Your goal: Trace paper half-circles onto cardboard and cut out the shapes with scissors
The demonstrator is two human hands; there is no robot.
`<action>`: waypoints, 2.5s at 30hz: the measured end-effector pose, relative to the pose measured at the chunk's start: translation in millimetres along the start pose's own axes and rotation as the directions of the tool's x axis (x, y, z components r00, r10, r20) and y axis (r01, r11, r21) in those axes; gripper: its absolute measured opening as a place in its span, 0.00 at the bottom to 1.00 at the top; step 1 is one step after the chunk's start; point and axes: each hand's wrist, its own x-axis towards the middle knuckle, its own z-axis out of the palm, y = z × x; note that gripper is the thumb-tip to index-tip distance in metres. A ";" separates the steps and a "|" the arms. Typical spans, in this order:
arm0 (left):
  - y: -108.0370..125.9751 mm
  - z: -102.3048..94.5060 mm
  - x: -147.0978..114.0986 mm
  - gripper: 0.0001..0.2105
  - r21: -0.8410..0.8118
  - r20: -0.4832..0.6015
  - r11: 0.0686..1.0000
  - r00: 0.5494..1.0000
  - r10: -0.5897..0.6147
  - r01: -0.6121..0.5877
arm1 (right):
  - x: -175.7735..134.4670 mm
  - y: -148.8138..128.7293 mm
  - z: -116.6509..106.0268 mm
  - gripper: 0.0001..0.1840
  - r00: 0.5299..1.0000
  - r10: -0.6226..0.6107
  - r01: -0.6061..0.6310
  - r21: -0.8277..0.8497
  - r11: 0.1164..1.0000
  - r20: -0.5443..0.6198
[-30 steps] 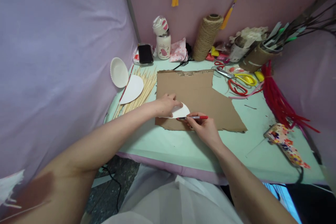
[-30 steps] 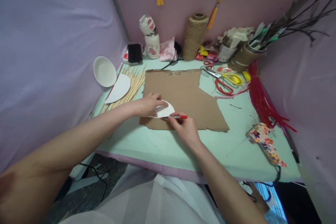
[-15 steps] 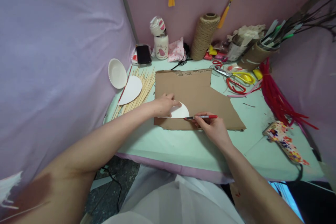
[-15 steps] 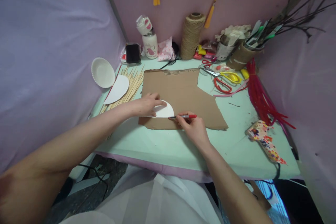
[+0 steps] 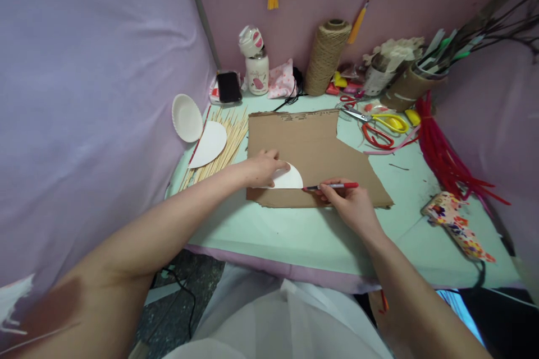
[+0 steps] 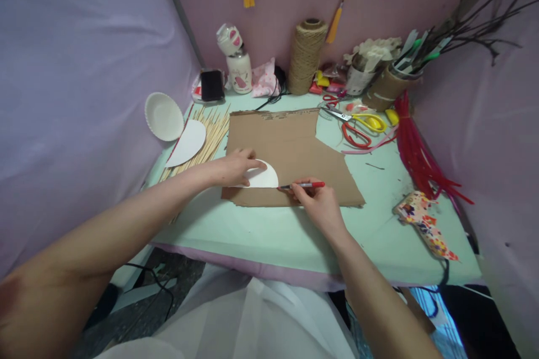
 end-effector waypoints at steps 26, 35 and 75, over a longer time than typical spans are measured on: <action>0.5 1.5 0.9 0.29 0.053 -0.016 0.998 1.000 0.026 -0.026 | -11.5 -16.2 78.0 0.14 0.972 -0.099 0.067 0.154 0.986 0.215; 1.1 2.3 -0.7 0.27 0.036 -0.019 0.999 0.999 0.032 -0.031 | -8.8 -17.8 86.4 0.15 0.970 -0.091 0.056 0.154 0.986 0.224; -0.7 6.0 1.7 0.25 0.014 -0.038 1.000 0.999 0.026 -0.026 | -7.3 -11.6 95.0 0.16 0.963 -0.118 0.081 0.157 0.984 0.243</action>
